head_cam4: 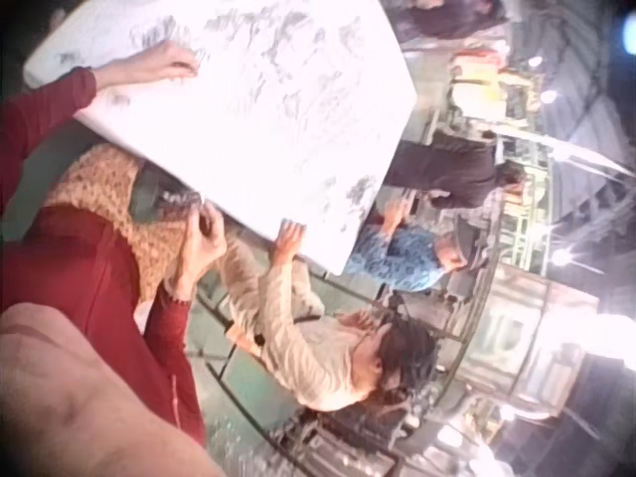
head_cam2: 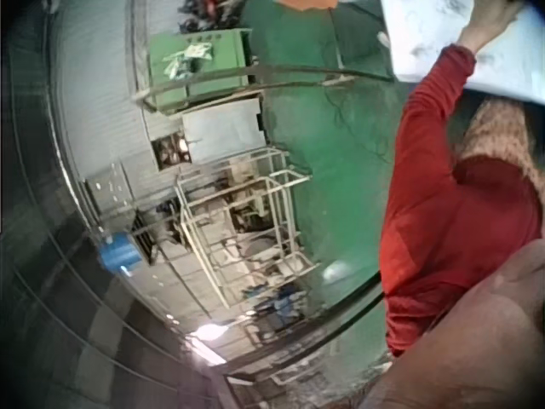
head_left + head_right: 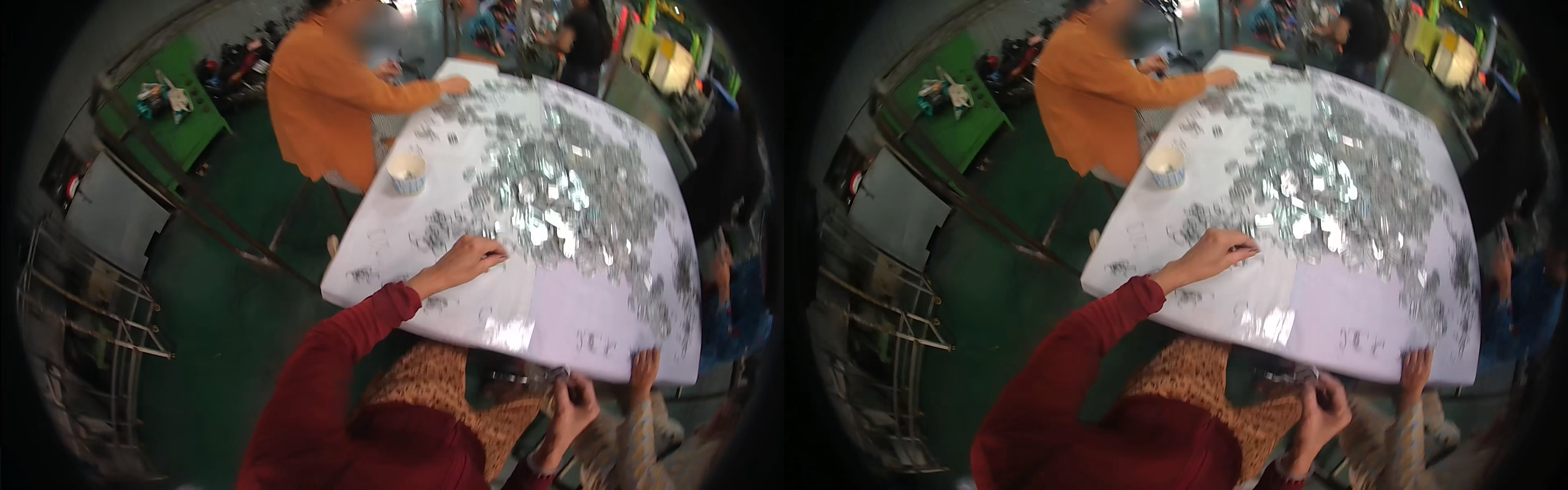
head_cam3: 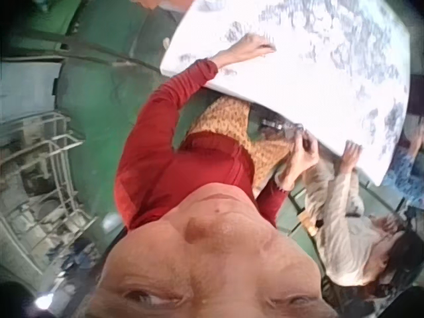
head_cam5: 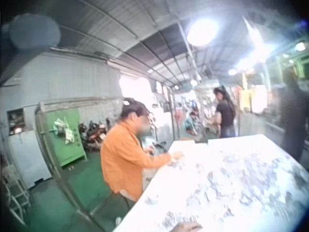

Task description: The person picks up metal buckles from a table and hangs them one at a time onto a metal rack.

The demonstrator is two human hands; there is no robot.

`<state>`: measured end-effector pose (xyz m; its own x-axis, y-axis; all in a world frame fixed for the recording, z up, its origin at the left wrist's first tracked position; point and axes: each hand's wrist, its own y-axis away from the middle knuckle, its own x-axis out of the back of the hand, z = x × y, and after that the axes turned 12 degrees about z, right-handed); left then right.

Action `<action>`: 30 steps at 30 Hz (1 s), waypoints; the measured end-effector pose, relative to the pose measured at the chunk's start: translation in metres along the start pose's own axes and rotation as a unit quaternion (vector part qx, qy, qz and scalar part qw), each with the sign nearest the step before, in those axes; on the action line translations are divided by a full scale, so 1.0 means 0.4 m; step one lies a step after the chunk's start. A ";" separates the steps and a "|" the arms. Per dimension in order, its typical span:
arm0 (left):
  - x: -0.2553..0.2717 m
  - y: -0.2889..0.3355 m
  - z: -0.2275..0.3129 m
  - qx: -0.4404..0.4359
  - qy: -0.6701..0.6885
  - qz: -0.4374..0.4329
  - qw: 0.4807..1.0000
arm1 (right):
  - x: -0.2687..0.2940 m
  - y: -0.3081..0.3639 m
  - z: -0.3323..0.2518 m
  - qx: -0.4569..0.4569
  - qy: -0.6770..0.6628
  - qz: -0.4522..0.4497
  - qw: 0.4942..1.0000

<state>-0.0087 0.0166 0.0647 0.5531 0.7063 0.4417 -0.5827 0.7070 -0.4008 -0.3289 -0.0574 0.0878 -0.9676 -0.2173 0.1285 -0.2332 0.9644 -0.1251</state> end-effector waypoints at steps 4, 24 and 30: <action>-0.091 0.087 0.117 0.122 0.224 -0.122 0.959 | -0.052 -0.008 0.007 -0.020 0.050 -0.019 0.998; -0.234 0.226 0.236 -0.034 0.188 -0.061 0.980 | -0.043 0.019 0.051 -0.081 -0.058 0.012 0.995; -0.247 0.218 0.222 -0.029 0.212 -0.039 0.976 | -0.037 0.010 0.043 -0.034 0.007 -0.067 0.997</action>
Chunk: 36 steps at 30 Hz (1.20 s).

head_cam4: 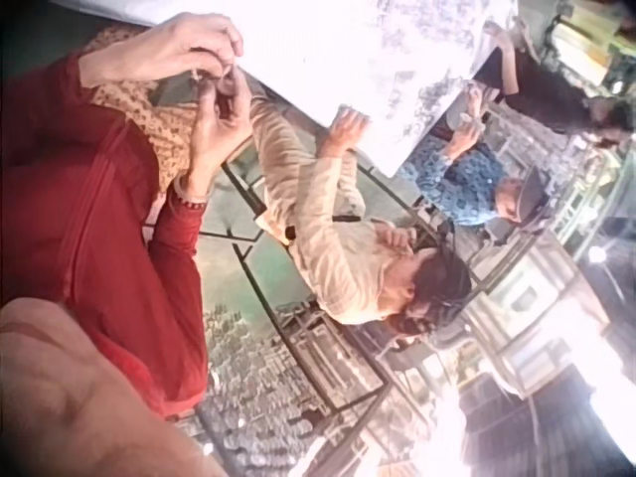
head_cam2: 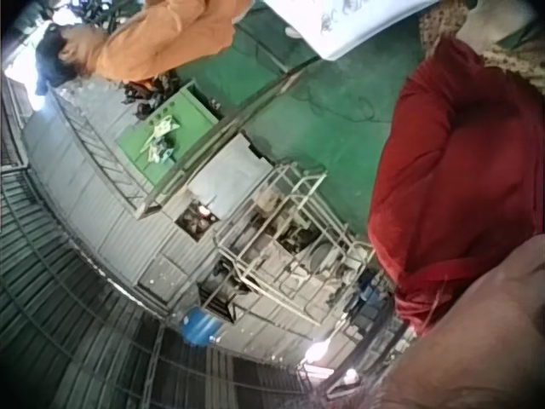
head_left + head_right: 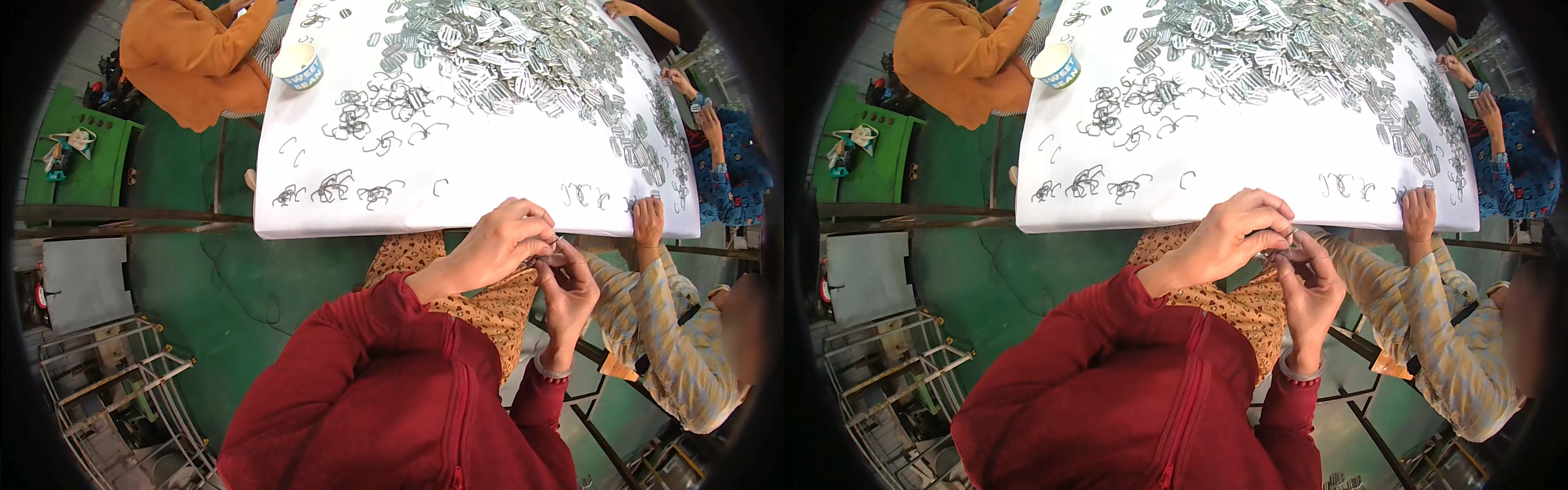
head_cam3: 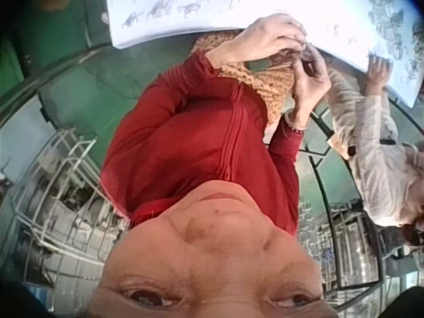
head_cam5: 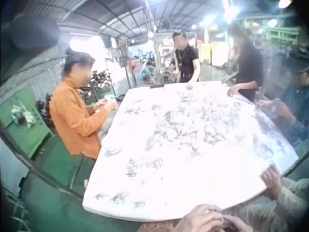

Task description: The person picks up metal buckles from a table and hangs them one at a time onto a metal rack.

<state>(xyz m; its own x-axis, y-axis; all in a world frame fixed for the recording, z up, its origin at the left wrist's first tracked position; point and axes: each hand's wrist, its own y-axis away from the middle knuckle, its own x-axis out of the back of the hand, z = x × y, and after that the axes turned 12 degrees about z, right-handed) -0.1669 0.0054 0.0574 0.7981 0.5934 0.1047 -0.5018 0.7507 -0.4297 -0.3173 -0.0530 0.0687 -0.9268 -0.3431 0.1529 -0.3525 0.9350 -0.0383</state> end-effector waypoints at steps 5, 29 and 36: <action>0.029 0.002 0.023 0.117 0.044 -0.035 0.992 | 0.018 -0.060 -0.041 -0.012 -0.008 -0.054 0.998; 0.032 0.024 0.009 0.079 0.090 -0.005 0.993 | -0.159 -0.322 0.065 -0.097 -0.157 -0.048 0.982; 0.020 0.006 0.028 0.129 0.071 -0.001 0.989 | -0.018 -0.092 -0.061 0.011 -0.114 -0.002 0.993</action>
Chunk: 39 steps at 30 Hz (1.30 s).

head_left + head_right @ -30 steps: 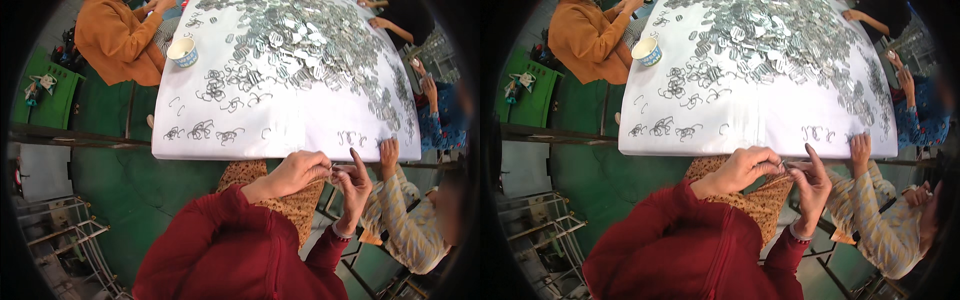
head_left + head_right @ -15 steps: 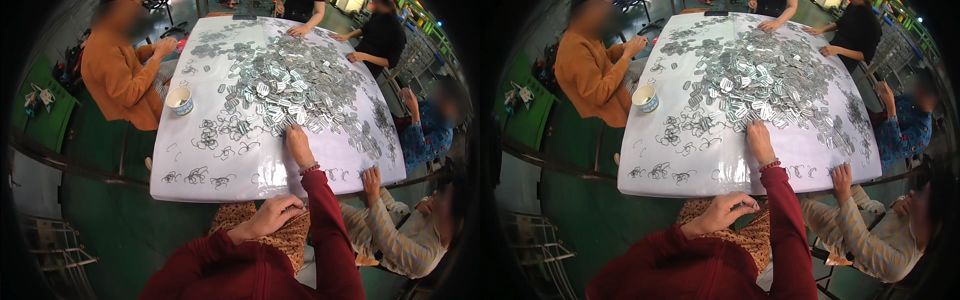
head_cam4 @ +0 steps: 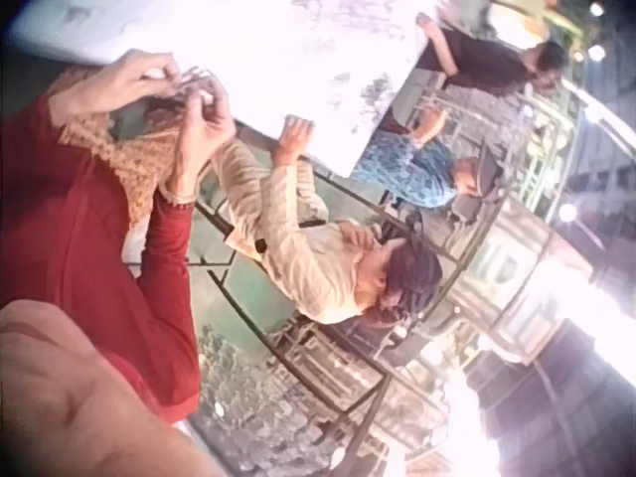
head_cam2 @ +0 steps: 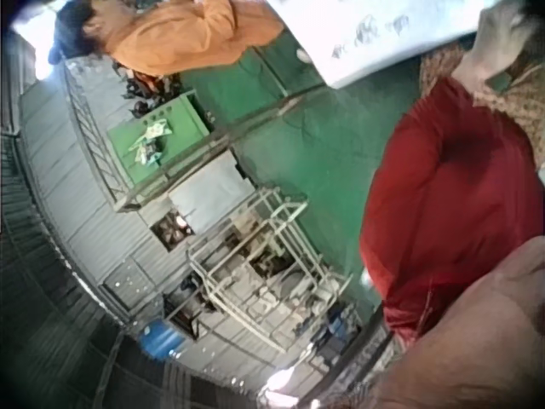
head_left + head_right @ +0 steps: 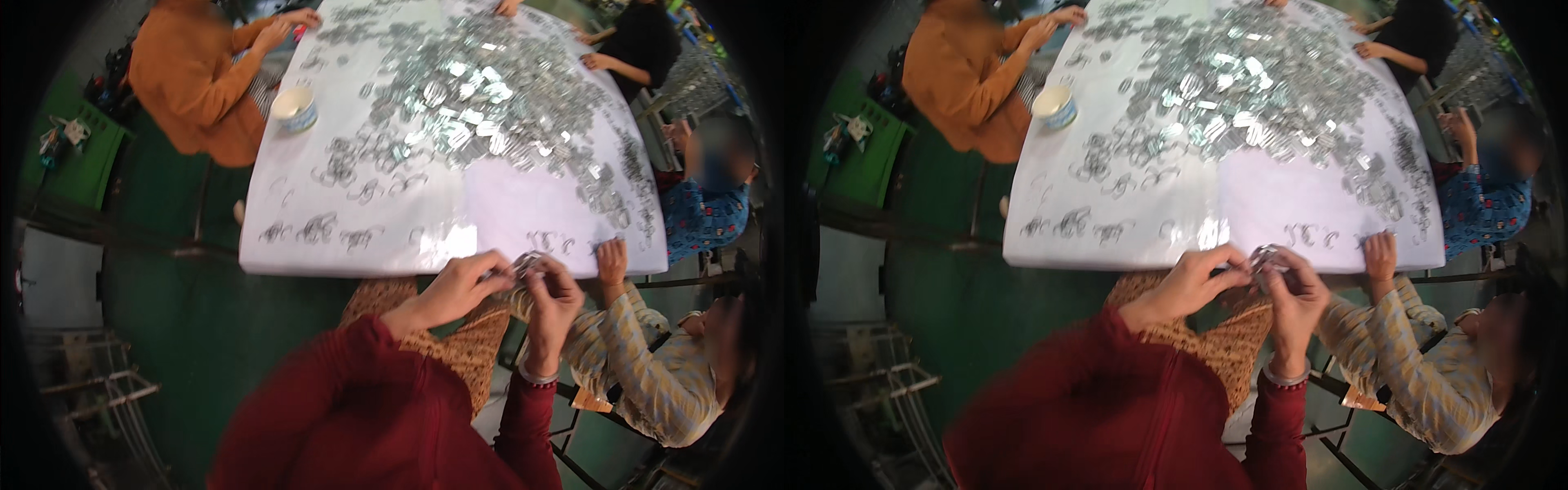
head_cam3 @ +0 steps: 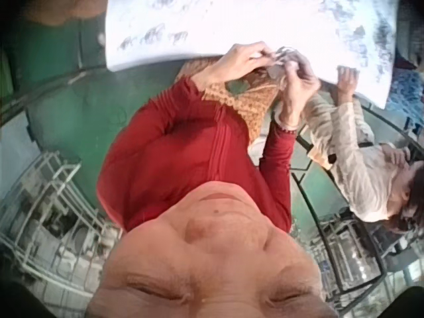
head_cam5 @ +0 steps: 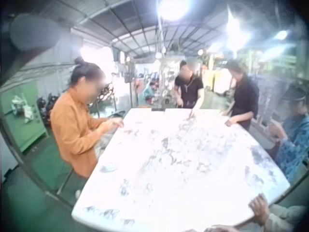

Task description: The person picks up metal buckles from a table and hangs them one at a time onto a metal rack.

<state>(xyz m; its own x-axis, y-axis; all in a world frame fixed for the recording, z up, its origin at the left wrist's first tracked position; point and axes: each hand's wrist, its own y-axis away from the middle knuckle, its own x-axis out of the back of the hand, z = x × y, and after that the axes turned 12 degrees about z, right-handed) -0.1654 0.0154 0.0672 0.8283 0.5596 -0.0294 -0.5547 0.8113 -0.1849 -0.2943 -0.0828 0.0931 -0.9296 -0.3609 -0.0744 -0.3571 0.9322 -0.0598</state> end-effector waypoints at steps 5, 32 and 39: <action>-0.022 0.005 0.008 -0.067 -0.017 0.021 0.997 | 0.018 0.038 -0.011 0.078 0.034 0.055 0.995; 0.427 -0.262 -0.246 -0.059 -0.525 0.263 0.807 | 0.037 0.045 -0.016 0.053 0.003 0.060 0.997; 0.185 -0.156 -0.002 0.023 -0.066 0.096 0.993 | 0.042 0.039 0.008 0.024 -0.005 0.065 0.998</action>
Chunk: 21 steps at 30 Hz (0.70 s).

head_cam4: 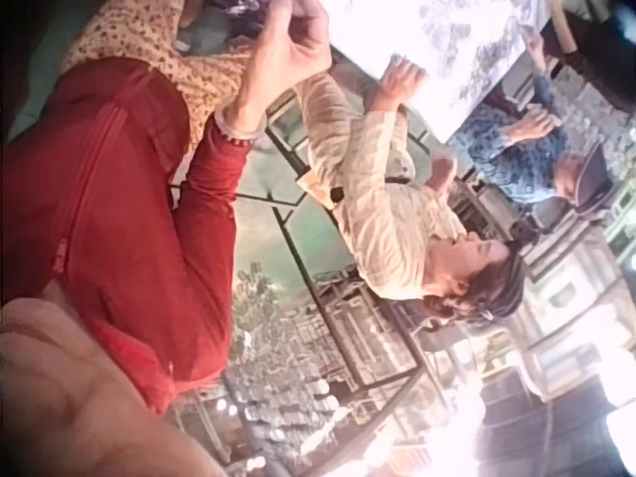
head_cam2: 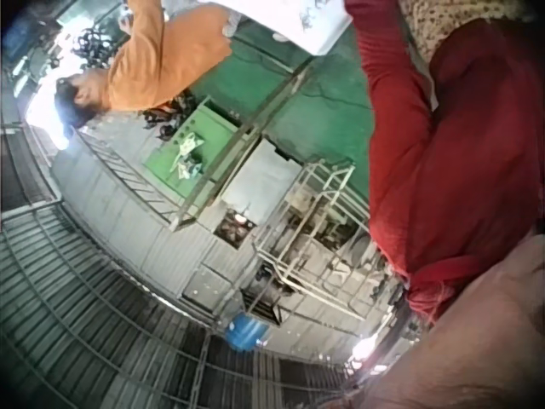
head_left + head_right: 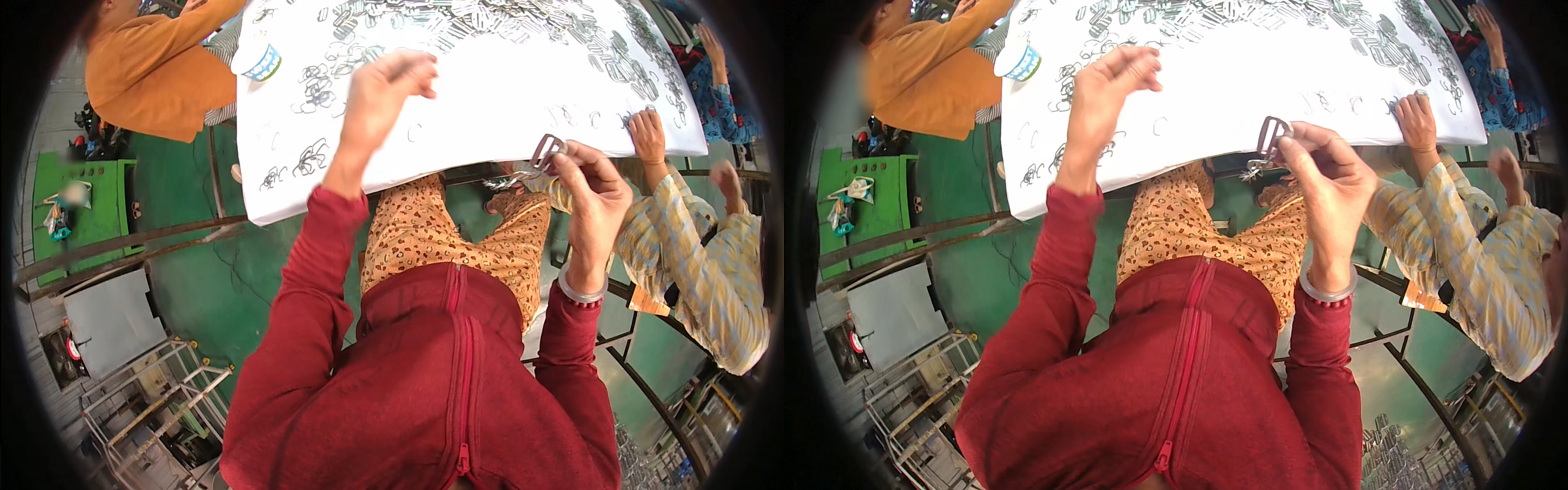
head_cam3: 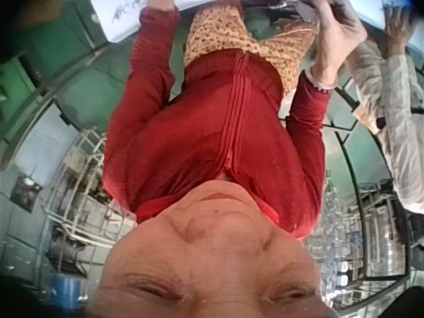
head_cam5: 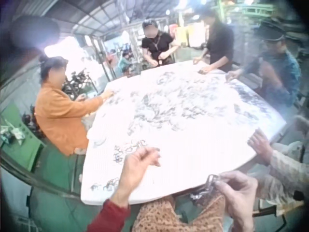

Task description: The person picks up metal buckles from a table and hangs them one at a time onto a metal rack.

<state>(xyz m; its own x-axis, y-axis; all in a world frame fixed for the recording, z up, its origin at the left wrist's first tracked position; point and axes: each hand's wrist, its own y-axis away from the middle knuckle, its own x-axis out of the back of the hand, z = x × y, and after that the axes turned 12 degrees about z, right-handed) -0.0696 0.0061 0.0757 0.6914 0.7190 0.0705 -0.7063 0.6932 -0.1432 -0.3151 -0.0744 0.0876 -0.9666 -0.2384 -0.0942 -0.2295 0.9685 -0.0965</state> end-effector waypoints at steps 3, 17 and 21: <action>-0.094 0.112 0.091 0.015 0.097 -0.088 0.991 | -0.014 0.010 0.019 -0.010 0.012 0.008 1.000; -0.183 0.185 0.031 -0.166 -0.066 -0.061 0.982 | -0.031 0.037 0.026 0.019 0.107 0.039 0.993; -0.194 0.186 0.019 -0.182 -0.035 -0.036 0.982 | -0.033 0.040 0.035 0.055 0.113 -0.007 0.992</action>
<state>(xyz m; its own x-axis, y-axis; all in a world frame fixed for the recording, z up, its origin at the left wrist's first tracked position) -0.1770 0.0024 0.0672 0.7166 0.6792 0.1587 -0.5459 0.6878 -0.4785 -0.3045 -0.0568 0.0734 -0.9670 -0.2181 0.1315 -0.2418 0.9484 -0.2050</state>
